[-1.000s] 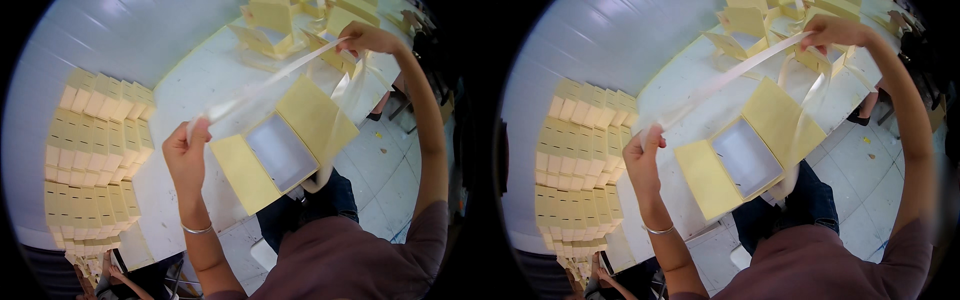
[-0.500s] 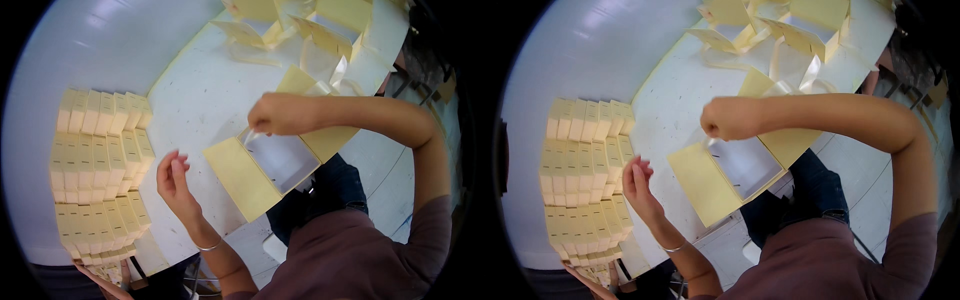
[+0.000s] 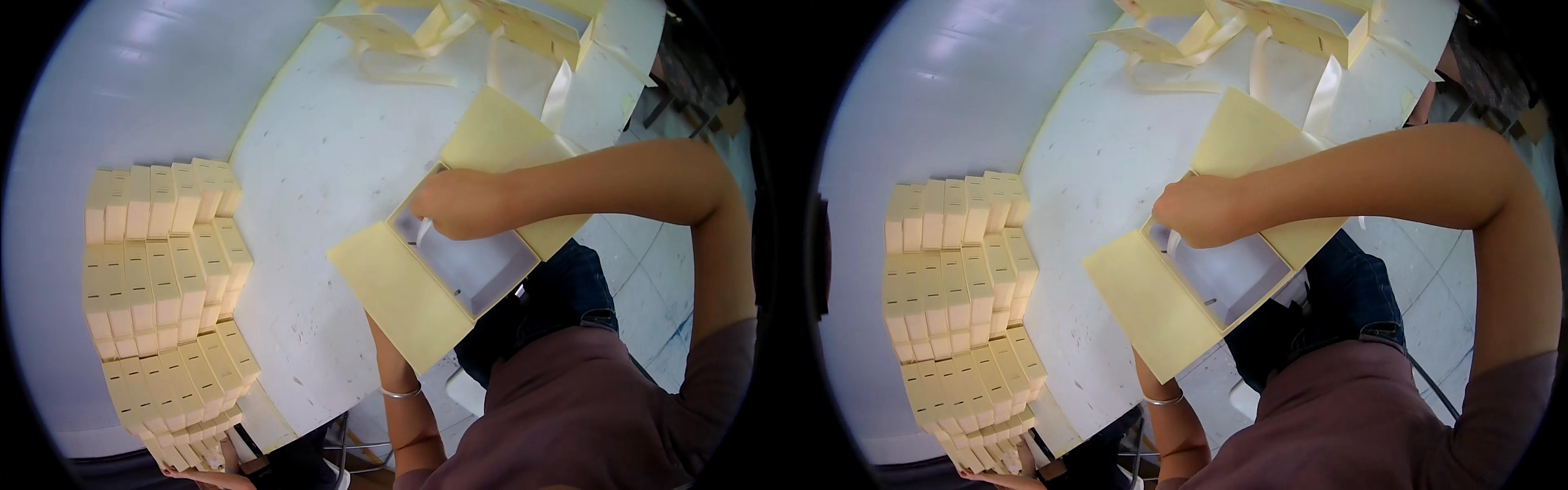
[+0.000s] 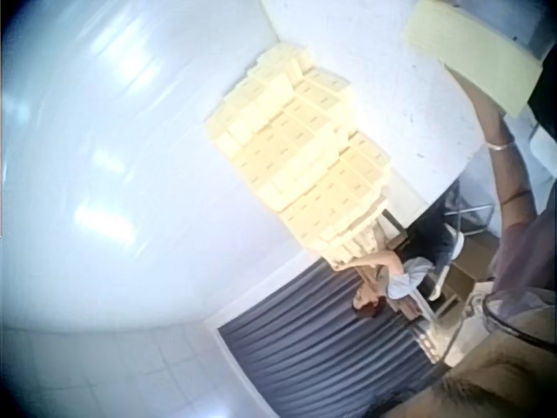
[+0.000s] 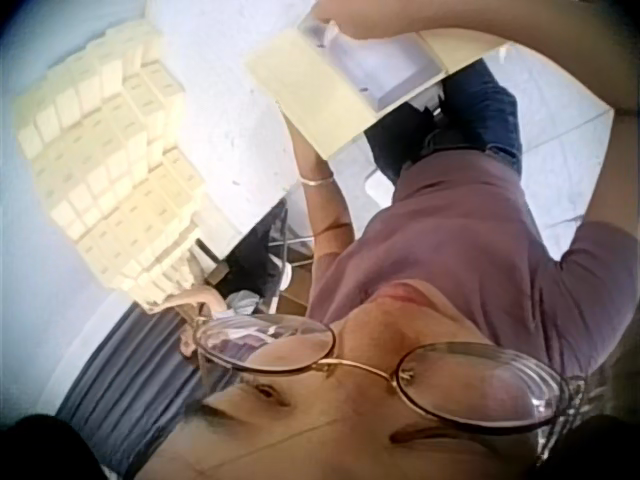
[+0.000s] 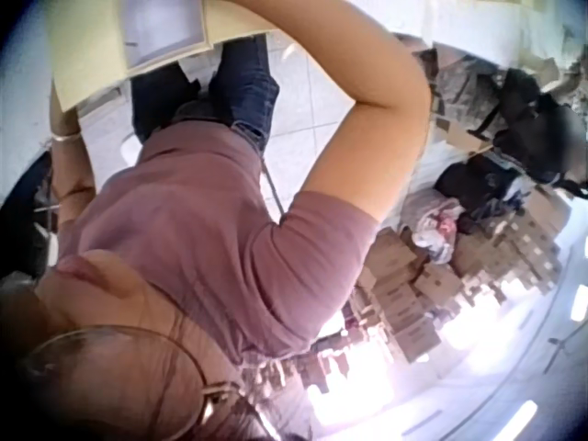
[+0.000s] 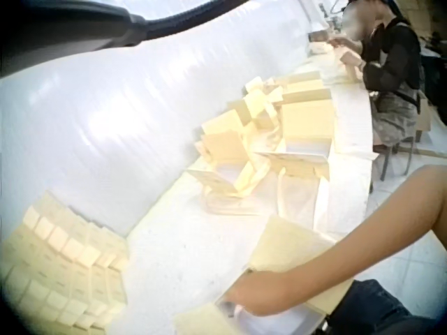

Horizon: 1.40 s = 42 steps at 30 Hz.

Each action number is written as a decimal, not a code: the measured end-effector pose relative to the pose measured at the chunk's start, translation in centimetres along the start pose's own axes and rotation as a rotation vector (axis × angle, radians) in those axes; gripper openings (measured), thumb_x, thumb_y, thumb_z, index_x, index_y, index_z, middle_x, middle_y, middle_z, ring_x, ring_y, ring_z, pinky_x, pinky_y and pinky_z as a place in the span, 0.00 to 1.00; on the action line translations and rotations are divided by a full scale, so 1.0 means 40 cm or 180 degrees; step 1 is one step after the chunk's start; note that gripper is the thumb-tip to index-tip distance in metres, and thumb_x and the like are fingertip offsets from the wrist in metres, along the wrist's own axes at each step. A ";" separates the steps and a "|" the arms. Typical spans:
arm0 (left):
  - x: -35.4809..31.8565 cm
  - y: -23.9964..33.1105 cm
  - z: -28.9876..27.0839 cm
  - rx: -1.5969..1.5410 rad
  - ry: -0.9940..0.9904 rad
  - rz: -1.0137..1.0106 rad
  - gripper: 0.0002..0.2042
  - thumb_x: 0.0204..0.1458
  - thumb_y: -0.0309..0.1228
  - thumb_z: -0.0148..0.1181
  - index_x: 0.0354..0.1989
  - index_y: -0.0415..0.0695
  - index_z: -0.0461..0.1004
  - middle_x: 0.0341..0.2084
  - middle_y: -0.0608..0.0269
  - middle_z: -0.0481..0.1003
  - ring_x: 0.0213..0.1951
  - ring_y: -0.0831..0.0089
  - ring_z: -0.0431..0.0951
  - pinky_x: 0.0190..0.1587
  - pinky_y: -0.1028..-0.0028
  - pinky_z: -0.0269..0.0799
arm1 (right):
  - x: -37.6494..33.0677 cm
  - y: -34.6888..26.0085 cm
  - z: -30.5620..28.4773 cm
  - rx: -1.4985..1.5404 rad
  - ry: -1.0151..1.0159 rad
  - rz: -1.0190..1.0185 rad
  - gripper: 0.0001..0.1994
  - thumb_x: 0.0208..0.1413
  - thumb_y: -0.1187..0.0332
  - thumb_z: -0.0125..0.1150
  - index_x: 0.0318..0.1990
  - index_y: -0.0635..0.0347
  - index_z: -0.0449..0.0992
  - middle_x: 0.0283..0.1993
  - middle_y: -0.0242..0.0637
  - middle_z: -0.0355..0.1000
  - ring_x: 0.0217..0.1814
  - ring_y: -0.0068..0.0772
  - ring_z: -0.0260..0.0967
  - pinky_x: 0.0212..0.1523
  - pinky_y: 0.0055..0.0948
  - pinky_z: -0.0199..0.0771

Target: The person repeatedly picks up small yellow boxes from a stack, opens them, inserts a white ribbon into the interior, and places the finished boxes on the table. The process is repeated for multiple boxes throughout the clip.

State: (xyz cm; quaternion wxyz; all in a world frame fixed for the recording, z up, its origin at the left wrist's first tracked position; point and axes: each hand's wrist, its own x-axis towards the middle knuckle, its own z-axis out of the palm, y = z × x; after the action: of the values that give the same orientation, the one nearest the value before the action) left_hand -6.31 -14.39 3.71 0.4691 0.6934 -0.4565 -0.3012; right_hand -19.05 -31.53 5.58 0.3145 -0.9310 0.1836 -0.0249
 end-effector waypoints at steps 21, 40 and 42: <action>0.006 0.000 0.035 0.0309 -0.0153 0.0115 0.08 0.45 0.25 0.58 0.34 0.36 0.72 0.26 0.63 0.74 0.28 0.79 0.71 0.32 0.78 0.66 | 0.009 -0.016 -0.009 -0.0534 -0.0367 -0.0003 0.06 0.34 0.80 0.48 0.21 0.68 0.73 0.21 0.48 0.69 0.24 0.48 0.67 0.22 0.41 0.65; 0.090 -0.010 -0.042 0.1328 0.0251 -0.0019 0.06 0.45 0.24 0.58 0.30 0.36 0.72 0.22 0.64 0.73 0.25 0.79 0.70 0.29 0.79 0.65 | 0.065 -0.025 -0.033 -0.0917 -0.1099 0.0127 0.07 0.40 0.75 0.50 0.28 0.66 0.74 0.32 0.45 0.72 0.35 0.46 0.69 0.31 0.39 0.68; 0.077 -0.093 -0.146 0.1341 0.0652 -0.0104 0.05 0.45 0.24 0.58 0.26 0.35 0.72 0.19 0.66 0.71 0.22 0.81 0.67 0.26 0.80 0.63 | -0.001 -0.046 -0.131 -0.1406 -0.0832 0.0175 0.06 0.40 0.76 0.52 0.27 0.65 0.74 0.32 0.45 0.71 0.35 0.46 0.69 0.31 0.39 0.68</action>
State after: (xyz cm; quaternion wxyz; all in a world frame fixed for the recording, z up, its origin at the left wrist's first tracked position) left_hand 1.16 -14.48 2.51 0.3529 0.8103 -0.4480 -0.1350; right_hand -19.35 -33.17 10.88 0.1252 -0.9671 0.1676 0.1450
